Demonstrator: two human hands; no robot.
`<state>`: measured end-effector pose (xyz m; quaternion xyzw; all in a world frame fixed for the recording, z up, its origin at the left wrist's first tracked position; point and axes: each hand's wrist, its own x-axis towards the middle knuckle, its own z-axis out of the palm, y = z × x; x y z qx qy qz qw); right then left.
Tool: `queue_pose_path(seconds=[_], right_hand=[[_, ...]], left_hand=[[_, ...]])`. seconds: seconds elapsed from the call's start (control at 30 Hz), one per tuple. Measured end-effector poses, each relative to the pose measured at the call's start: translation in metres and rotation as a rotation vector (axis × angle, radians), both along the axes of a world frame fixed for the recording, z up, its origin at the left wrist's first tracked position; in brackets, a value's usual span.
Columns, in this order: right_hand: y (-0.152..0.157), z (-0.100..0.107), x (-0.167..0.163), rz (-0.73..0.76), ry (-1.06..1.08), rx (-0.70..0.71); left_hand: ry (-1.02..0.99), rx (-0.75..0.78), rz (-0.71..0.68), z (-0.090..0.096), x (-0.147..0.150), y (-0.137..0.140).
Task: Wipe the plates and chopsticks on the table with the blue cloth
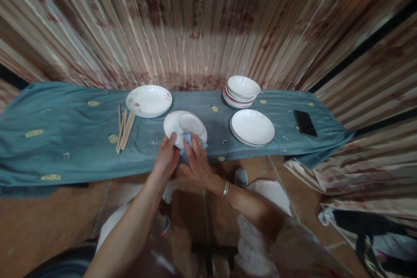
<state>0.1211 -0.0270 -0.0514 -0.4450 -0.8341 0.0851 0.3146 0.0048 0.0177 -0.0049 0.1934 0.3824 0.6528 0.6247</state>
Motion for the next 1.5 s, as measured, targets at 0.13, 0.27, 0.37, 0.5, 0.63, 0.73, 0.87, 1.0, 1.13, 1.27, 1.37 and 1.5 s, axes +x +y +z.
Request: queue_pose_path(seconds=[0.13, 0.27, 0.37, 0.5, 0.63, 0.73, 0.87, 1.0, 1.13, 1.27, 1.37, 1.5], right_hand=[[0.003, 0.002, -0.001, 0.039, -0.035, 0.032], [0.004, 0.007, -0.001, 0.062, -0.017, 0.058], [0.006, 0.012, 0.002, 0.072, -0.011, 0.044], [0.008, 0.022, 0.007, 0.075, 0.017, 0.029], [0.013, 0.031, 0.011, 0.094, 0.069, 0.043], [0.017, 0.037, 0.013, 0.08, 0.077, 0.028], [0.024, 0.045, 0.013, 0.048, 0.09, 0.035], [0.031, 0.054, 0.014, 0.032, 0.135, 0.048], [0.04, 0.065, 0.018, 0.02, 0.202, 0.077], [0.05, 0.073, 0.023, -0.009, 0.249, 0.11], [0.058, 0.077, 0.026, -0.053, 0.28, 0.089], [0.071, 0.075, 0.031, -0.103, 0.381, 0.069]], left_hand=[[0.042, -0.032, -0.005, 0.004, 0.001, -0.003], [0.14, -0.042, -0.034, 0.009, 0.002, -0.008], [0.233, -0.023, -0.052, 0.011, 0.003, -0.011], [0.344, -0.01, -0.088, 0.013, 0.004, -0.014], [0.348, 0.052, -0.118, 0.018, 0.007, -0.016], [0.359, 0.107, -0.129, 0.019, 0.009, -0.017], [0.392, 0.16, -0.159, 0.014, 0.01, -0.017], [0.412, 0.17, -0.185, 0.01, 0.01, -0.018], [0.479, 0.208, -0.226, 0.01, 0.011, -0.021], [0.546, 0.224, -0.251, 0.013, 0.012, -0.024], [0.568, 0.229, -0.268, 0.014, 0.013, -0.024], [0.599, 0.234, -0.28, 0.013, 0.012, -0.024]])
